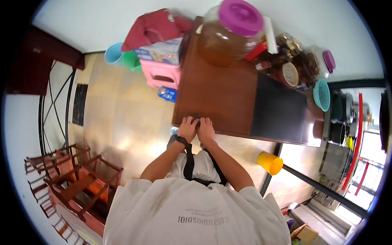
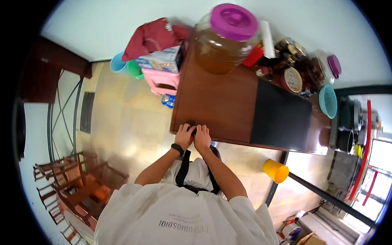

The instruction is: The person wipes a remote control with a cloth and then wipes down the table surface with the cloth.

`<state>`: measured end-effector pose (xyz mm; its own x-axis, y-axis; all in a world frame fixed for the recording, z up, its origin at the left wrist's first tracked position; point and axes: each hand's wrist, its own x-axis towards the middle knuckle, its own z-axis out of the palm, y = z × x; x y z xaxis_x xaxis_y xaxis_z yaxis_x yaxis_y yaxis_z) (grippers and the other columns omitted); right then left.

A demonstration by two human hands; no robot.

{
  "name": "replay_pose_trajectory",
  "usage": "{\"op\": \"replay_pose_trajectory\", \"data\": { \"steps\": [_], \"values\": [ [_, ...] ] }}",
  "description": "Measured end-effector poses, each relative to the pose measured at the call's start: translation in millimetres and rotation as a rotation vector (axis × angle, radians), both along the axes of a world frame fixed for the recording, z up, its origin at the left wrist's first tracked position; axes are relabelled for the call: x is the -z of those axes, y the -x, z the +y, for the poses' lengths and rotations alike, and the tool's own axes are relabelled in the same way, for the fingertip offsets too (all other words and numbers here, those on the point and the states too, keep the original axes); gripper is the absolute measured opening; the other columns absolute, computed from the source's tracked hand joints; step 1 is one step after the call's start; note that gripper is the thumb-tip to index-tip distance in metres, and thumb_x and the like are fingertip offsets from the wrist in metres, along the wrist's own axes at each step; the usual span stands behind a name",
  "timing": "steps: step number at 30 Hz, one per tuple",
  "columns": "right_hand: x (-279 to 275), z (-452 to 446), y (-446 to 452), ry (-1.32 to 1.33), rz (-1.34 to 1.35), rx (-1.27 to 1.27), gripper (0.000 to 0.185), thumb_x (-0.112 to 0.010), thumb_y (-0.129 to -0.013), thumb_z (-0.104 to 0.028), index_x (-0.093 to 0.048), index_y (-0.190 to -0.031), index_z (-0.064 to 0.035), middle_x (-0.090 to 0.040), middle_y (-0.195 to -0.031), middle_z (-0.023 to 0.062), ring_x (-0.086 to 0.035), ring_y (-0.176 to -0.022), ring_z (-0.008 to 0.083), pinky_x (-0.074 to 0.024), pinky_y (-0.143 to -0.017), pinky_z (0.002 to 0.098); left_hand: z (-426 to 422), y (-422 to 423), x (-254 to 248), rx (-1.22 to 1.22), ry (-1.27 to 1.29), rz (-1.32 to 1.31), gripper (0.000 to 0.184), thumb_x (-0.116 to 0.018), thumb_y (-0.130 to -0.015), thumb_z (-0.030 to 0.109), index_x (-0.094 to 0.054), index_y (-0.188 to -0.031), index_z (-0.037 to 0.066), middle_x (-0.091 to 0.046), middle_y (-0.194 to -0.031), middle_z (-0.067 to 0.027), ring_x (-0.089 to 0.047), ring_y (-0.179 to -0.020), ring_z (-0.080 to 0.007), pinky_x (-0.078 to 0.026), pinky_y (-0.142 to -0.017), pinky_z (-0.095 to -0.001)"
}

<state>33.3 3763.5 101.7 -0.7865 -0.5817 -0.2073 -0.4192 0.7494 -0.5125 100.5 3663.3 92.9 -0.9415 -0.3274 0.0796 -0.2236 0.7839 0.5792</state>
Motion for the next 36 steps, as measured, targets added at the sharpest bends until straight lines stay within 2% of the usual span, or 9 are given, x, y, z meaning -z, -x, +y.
{"op": "replay_pose_trajectory", "data": {
  "steps": [8,12,16,20,24,27,29,32,36],
  "values": [
    [-8.9,125.8,53.4,-0.067,-0.006,0.147,0.033,-0.065,-0.074,-0.012,-0.049,-0.102,-0.0083,-0.048,-0.103,0.0133,-0.049,-0.099,0.0343,-0.0474,-0.079,0.0440,110.0,67.5,2.3,0.132,-0.073,-0.052,0.027,-0.063,-0.062,0.006,-0.048,-0.084,0.009,-0.046,-0.095,-0.0110,-0.046,-0.094,-0.0340,-0.045,-0.076,-0.0440],
    [-4.3,130.9,60.5,0.025,-0.034,0.090,0.032,-0.066,-0.074,-0.011,-0.048,-0.100,-0.0091,-0.047,-0.101,0.0123,-0.050,-0.098,0.0330,-0.0490,-0.076,0.0418,113.6,67.7,0.0,-0.043,0.012,-0.160,0.024,-0.067,-0.063,0.007,-0.049,-0.078,0.009,-0.043,-0.093,-0.0127,-0.044,-0.090,-0.0332,-0.041,-0.075,-0.0435],
    [0.1,117.7,89.2,0.081,-0.024,0.017,0.031,-0.067,-0.073,-0.010,-0.048,-0.097,-0.0086,-0.048,-0.100,0.0120,-0.051,-0.098,0.0329,-0.0493,-0.075,0.0418,109.3,91.2,5.1,-0.086,0.101,-0.313,0.028,-0.068,-0.066,0.013,-0.052,-0.089,0.010,-0.045,-0.099,-0.0131,-0.046,-0.096,-0.0339,-0.041,-0.077,-0.0439],
    [5.9,84.4,133.1,0.125,0.030,0.009,0.029,-0.065,-0.074,-0.008,-0.049,-0.098,-0.0084,-0.049,-0.099,0.0119,-0.051,-0.097,0.0331,-0.0483,-0.077,0.0422,88.3,134.8,15.2,-0.193,0.158,-0.232,0.030,-0.067,-0.067,0.013,-0.051,-0.093,0.010,-0.046,-0.099,-0.0133,-0.046,-0.096,-0.0339,-0.041,-0.077,-0.0443],
    [0.4,42.7,187.0,0.107,-0.031,0.048,0.028,-0.065,-0.075,-0.008,-0.048,-0.097,-0.0080,-0.049,-0.101,0.0112,-0.051,-0.098,0.0327,-0.0472,-0.080,0.0423,56.5,189.2,20.4,-0.297,0.163,-0.160,0.026,-0.065,-0.066,0.010,-0.048,-0.086,0.010,-0.044,-0.095,-0.0142,-0.045,-0.091,-0.0357,-0.041,-0.074,-0.0449],
    [0.9,12.2,226.1,0.104,-0.065,0.083,0.028,-0.065,-0.075,-0.008,-0.048,-0.098,-0.0080,-0.050,-0.102,0.0113,-0.051,-0.098,0.0327,-0.0467,-0.080,0.0429,26.3,224.4,12.1,-0.347,0.138,-0.119,0.017,-0.061,-0.071,0.009,-0.053,-0.086,0.011,-0.049,-0.095,-0.0120,-0.049,-0.090,-0.0327,-0.043,-0.074,-0.0426],
    [3.4,-3.7,243.9,0.127,-0.028,0.096,0.028,-0.066,-0.075,-0.009,-0.048,-0.097,-0.0080,-0.050,-0.101,0.0114,-0.051,-0.098,0.0326,-0.0464,-0.080,0.0430,7.4,238.1,6.4,-0.290,0.091,0.083,0.021,-0.055,-0.070,-0.004,-0.053,-0.086,0.009,-0.051,-0.094,-0.0125,-0.048,-0.089,-0.0348,-0.042,-0.076,-0.0435],
    [2.9,-15.9,263.1,0.160,-0.067,0.098,0.028,-0.067,-0.075,-0.010,-0.049,-0.096,-0.0080,-0.051,-0.100,0.0115,-0.052,-0.097,0.0326,-0.0462,-0.079,0.0427,0.3,255.7,-4.6,-0.358,0.038,0.100,0.026,-0.052,-0.071,-0.009,-0.056,-0.088,0.010,-0.054,-0.094,-0.0100,-0.050,-0.089,-0.0341,-0.043,-0.077,-0.0425],
    [1.6,-25.9,283.4,0.204,-0.082,0.106,0.028,-0.068,-0.075,-0.011,-0.049,-0.096,-0.0094,-0.053,-0.099,0.0098,-0.053,-0.096,0.0315,-0.0469,-0.078,0.0421,-1.1,276.7,0.6,-0.482,0.015,0.138,0.022,-0.056,-0.071,-0.006,-0.060,-0.086,0.009,-0.057,-0.093,-0.0098,-0.051,-0.090,-0.0332,-0.043,-0.076,-0.0423]
  ]
}}
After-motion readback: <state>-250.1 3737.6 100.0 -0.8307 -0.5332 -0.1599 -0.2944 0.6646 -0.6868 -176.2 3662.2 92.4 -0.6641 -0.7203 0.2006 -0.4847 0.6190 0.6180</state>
